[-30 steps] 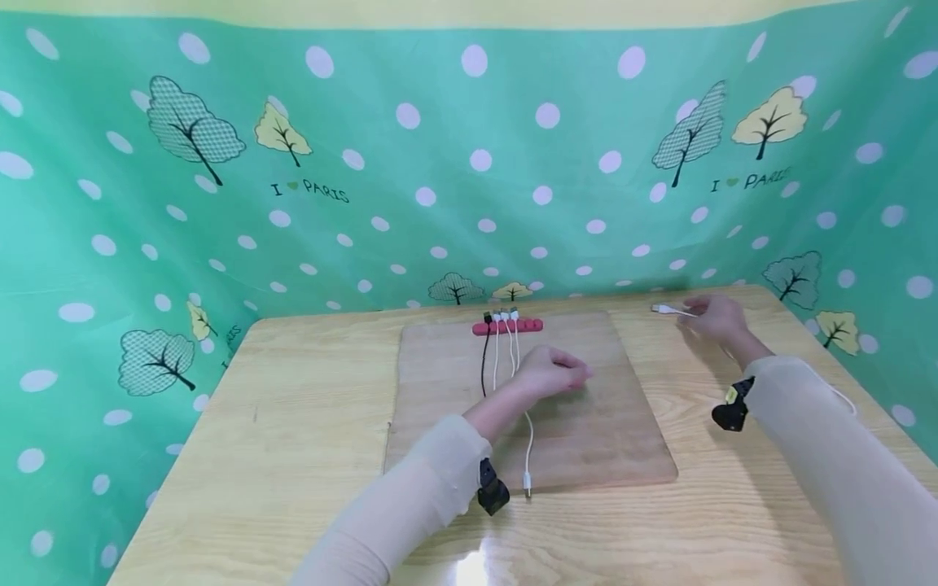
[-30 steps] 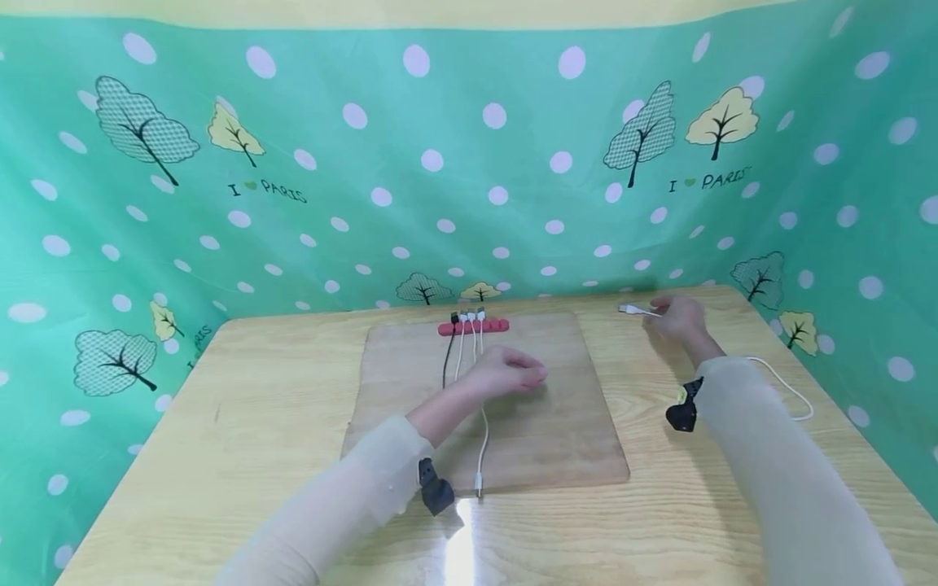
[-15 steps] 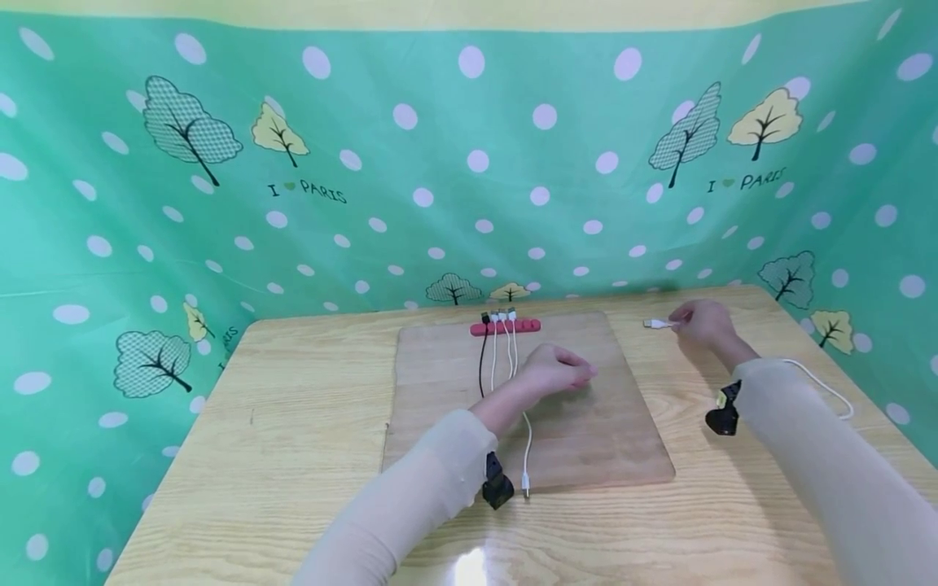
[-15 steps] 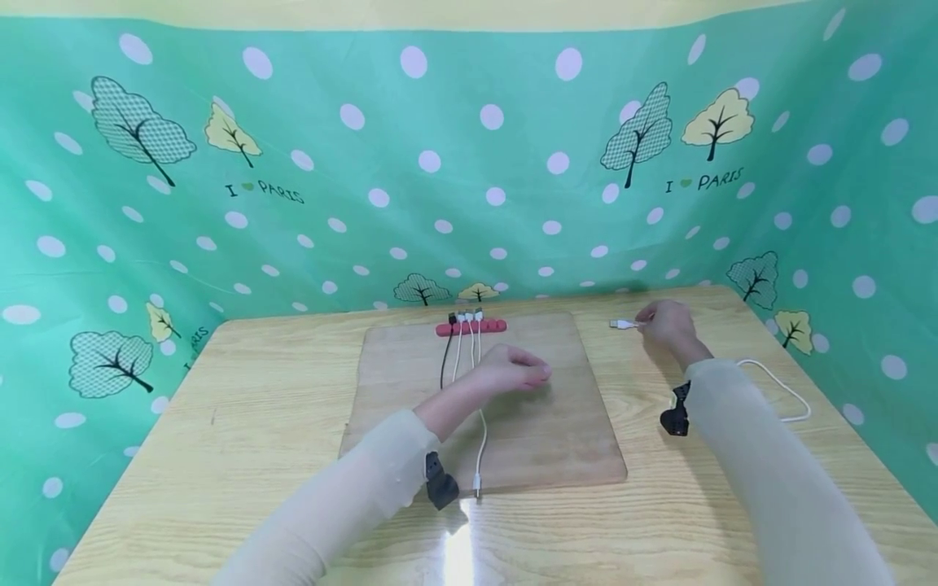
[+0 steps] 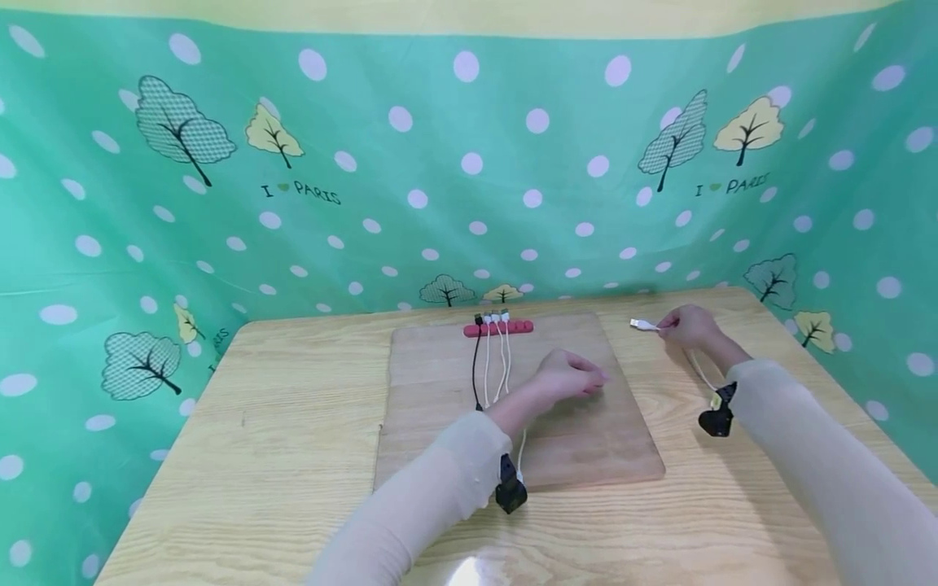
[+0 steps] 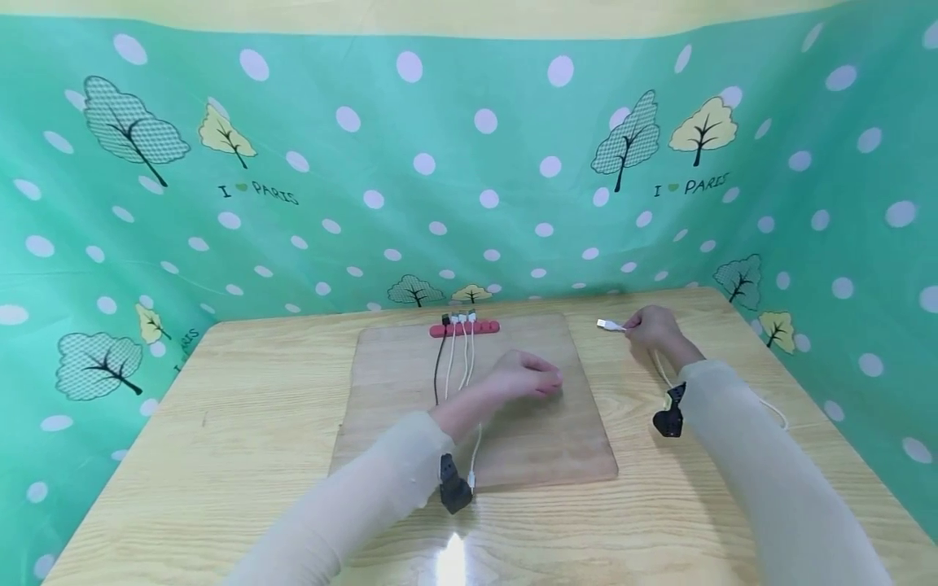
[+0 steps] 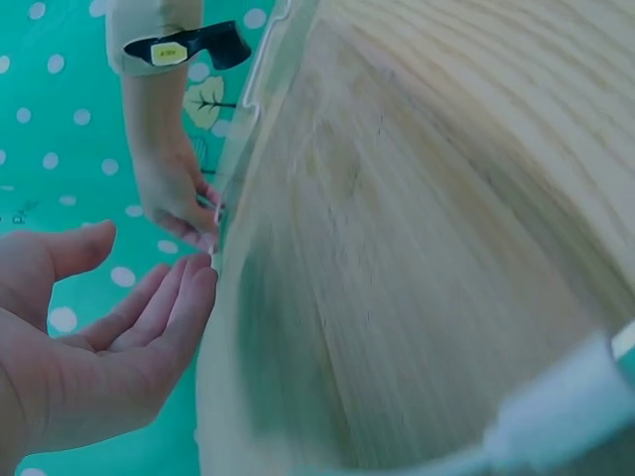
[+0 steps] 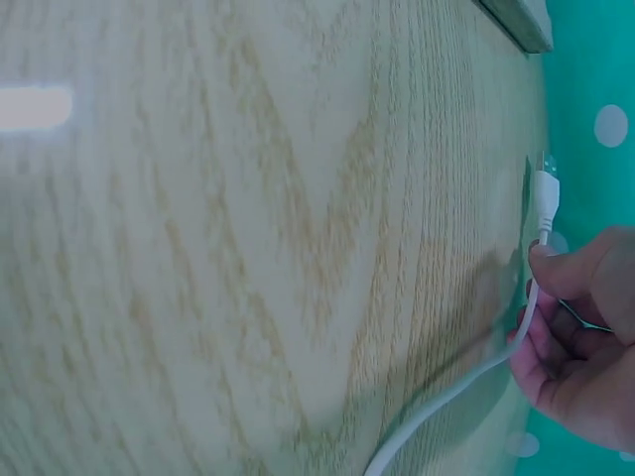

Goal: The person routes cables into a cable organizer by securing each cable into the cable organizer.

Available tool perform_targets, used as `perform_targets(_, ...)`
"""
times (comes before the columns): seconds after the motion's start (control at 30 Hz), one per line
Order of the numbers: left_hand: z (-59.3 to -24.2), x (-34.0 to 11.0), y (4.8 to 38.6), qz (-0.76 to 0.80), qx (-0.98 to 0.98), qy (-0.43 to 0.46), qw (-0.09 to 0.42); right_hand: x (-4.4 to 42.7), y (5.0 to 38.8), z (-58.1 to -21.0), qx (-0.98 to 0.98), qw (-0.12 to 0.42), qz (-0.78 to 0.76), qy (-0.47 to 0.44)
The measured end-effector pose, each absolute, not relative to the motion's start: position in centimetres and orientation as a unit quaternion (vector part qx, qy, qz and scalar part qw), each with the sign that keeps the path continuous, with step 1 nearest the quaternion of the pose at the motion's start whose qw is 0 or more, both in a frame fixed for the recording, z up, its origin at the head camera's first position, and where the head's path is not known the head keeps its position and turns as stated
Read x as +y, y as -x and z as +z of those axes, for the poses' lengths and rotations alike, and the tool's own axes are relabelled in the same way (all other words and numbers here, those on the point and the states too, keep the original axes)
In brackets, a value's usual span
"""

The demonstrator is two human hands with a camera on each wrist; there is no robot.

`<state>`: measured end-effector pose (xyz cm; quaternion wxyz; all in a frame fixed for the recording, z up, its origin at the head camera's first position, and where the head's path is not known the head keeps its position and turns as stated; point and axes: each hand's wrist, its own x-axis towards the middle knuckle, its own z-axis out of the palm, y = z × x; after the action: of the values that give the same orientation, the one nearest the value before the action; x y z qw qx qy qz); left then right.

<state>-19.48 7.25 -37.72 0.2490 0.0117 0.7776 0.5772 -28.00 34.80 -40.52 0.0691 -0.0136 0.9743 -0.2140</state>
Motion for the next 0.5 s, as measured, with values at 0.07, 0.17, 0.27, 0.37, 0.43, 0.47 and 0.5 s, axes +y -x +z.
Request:
perform_targets(0.07,-37.73,7.64,19.35,0.581,0.775,-0.002,0.248,34.82,27.88,-40.49,0.973,0.073,-0.218,0.016)
perform_targets(0.17,-37.54,8.01,19.08,0.583,0.774,0.015,0.248,34.87,27.68,-40.36,0.971,0.081,-0.226,0.019)
perform_targets(0.27,-37.52,8.23,18.93,0.588,0.771,0.019,0.246,34.92,27.49,-40.25,0.968,0.088,-0.235,0.021)
perform_targets(0.37,-37.71,8.34,18.89,0.591,0.769,0.020,0.243,34.92,27.33,-40.11,0.965,0.090,-0.246,0.024)
perform_targets(0.43,-37.85,8.35,18.88,0.592,0.768,0.020,0.243,34.80,27.15,-39.95,0.962,0.094,-0.255,0.026)
perform_targets(0.47,-37.94,8.35,18.88,0.592,0.768,0.019,0.244,34.71,27.04,-39.84,0.961,0.096,-0.259,0.026)
perform_targets(0.5,-38.03,8.35,18.89,0.593,0.767,0.020,0.245,34.66,26.97,-39.77,0.959,0.100,-0.265,0.027)
